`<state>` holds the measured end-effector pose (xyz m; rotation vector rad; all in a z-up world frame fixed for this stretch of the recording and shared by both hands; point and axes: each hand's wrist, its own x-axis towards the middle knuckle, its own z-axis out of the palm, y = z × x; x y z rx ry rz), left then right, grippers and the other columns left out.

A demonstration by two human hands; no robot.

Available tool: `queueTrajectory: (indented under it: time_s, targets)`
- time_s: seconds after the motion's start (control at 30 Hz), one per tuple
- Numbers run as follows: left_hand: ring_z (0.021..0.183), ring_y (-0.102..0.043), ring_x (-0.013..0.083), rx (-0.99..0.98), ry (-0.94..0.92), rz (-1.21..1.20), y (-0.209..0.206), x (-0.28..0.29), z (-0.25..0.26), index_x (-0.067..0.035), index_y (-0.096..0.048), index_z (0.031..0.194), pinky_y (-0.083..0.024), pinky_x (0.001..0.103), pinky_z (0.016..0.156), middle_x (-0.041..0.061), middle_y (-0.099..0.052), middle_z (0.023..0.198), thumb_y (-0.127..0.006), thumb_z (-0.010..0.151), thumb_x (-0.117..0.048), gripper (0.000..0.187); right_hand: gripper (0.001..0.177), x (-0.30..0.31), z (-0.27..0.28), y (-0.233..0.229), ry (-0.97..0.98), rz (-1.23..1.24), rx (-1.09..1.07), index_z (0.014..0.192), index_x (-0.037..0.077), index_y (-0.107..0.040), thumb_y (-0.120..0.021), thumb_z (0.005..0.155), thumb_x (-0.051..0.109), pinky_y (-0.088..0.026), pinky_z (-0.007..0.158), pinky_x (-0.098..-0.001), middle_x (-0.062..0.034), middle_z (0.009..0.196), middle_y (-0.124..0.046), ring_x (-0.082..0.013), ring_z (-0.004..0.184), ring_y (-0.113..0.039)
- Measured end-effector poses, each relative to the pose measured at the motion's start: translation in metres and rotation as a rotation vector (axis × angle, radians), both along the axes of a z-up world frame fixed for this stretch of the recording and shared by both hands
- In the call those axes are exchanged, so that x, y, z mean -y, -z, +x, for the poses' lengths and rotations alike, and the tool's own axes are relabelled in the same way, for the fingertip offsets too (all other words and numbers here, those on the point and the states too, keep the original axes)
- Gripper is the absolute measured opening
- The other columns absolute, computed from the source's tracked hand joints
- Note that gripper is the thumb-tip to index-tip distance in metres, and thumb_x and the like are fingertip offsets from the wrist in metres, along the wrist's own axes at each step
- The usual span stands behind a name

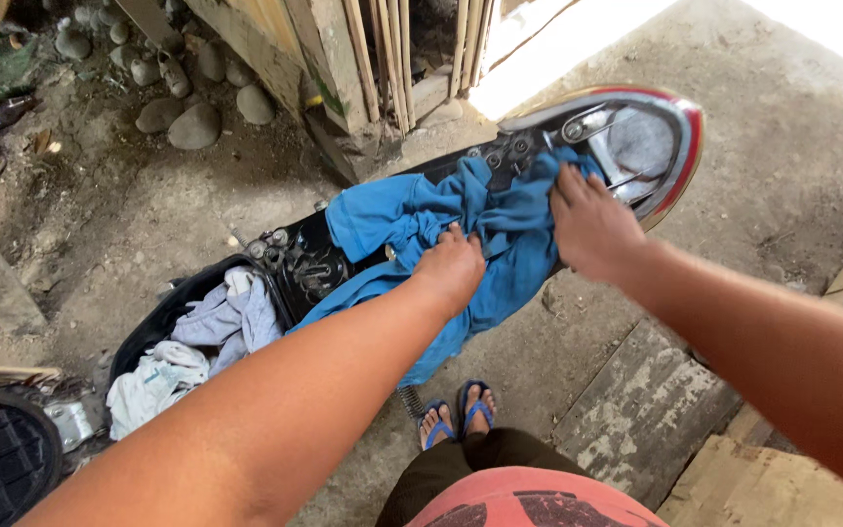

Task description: The person wipes the motorcycle's fuel tank and seat area with a blue cloth, repeatedly folding and repositioning the cloth to cover different sections. The person also briefly moves a pile of white cloths from the seat to the side before continuing to wipe the tank and surrounding parts.

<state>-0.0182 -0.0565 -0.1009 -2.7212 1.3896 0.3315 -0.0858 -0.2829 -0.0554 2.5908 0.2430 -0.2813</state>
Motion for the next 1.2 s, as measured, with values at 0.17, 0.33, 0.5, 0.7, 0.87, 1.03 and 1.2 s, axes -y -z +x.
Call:
queueTrajectory:
  time_s: [0.17, 0.33, 0.5, 0.7, 0.87, 1.03, 1.2]
  targets:
    - [0.121, -0.059, 0.0425, -0.008, 0.027, 0.024, -0.003, -0.001, -0.002, 0.009, -0.04, 0.148, -0.06, 0.043, 0.088, 0.043, -0.037, 0.149, -0.065, 0.086, -0.004, 0.068, 0.062, 0.005, 0.026, 0.001, 0.127, 0.48, 0.129, 0.147, -0.012, -0.038, -0.044, 0.089, 0.009, -0.023, 0.121, -0.0468, -0.0311, 0.162, -0.025, -0.0362, 0.151, -0.024]
    - [0.122, -0.058, 0.0431, -0.033, 0.021, 0.019, -0.006, -0.002, 0.001, 0.008, -0.042, 0.148, -0.06, 0.044, 0.088, 0.042, -0.037, 0.15, -0.067, 0.086, -0.005, 0.067, 0.059, -0.015, -0.035, -0.011, 0.153, 0.224, 0.028, 0.148, -0.008, -0.04, -0.042, 0.099, 0.027, -0.02, 0.125, -0.0499, -0.0262, 0.16, -0.031, -0.0338, 0.153, -0.027]
    - [0.128, -0.053, 0.0439, -0.042, -0.043, 0.057, -0.006, 0.001, -0.007, 0.006, -0.04, 0.149, -0.059, 0.044, 0.09, 0.04, -0.033, 0.152, -0.068, 0.083, -0.007, 0.072, 0.075, -0.009, -0.019, -0.011, 0.05, 0.319, 0.092, 0.147, -0.013, -0.038, -0.032, 0.109, 0.051, -0.019, 0.122, -0.0538, -0.0332, 0.155, -0.031, -0.0419, 0.149, -0.027]
    - [0.127, -0.055, 0.0443, -0.012, -0.085, 0.039, -0.005, 0.006, -0.01, 0.005, -0.041, 0.15, -0.06, 0.046, 0.09, 0.04, -0.034, 0.153, -0.06, 0.091, -0.007, 0.063, 0.14, -0.003, 0.018, -0.028, 0.168, 0.425, -0.042, 0.151, -0.015, -0.026, -0.053, 0.066, 0.093, -0.015, 0.118, -0.0519, -0.0352, 0.161, -0.018, -0.0439, 0.151, -0.015]
    - [0.126, -0.054, 0.0431, -0.039, -0.083, 0.075, -0.005, 0.006, -0.011, 0.004, -0.034, 0.154, -0.059, 0.046, 0.091, 0.039, -0.029, 0.156, -0.059, 0.088, -0.004, 0.071, 0.119, -0.009, -0.059, -0.028, 0.101, 0.211, -0.112, 0.148, -0.013, -0.029, -0.04, 0.084, 0.087, -0.009, 0.122, -0.0555, -0.0314, 0.159, -0.022, -0.0393, 0.151, -0.018]
    - [0.129, -0.051, 0.0443, -0.003, -0.115, 0.01, 0.001, 0.004, -0.017, 0.004, -0.034, 0.153, -0.058, 0.046, 0.093, 0.036, -0.029, 0.157, -0.058, 0.09, -0.003, 0.067, 0.122, -0.01, -0.063, -0.033, 0.083, 0.218, -0.106, 0.148, -0.013, -0.031, -0.041, 0.083, 0.089, -0.007, 0.123, -0.0558, -0.0311, 0.16, -0.023, -0.0383, 0.152, -0.018]
    - [0.129, -0.052, 0.0454, -0.058, -0.173, -0.005, -0.006, 0.005, -0.02, 0.003, -0.033, 0.156, -0.057, 0.048, 0.096, 0.036, -0.028, 0.161, -0.053, 0.101, -0.004, 0.059, 0.131, -0.003, 0.024, -0.044, 0.063, 0.181, -0.148, 0.148, -0.013, -0.026, -0.047, 0.073, 0.093, -0.007, 0.12, -0.0521, -0.0304, 0.162, -0.014, -0.0368, 0.153, -0.013]
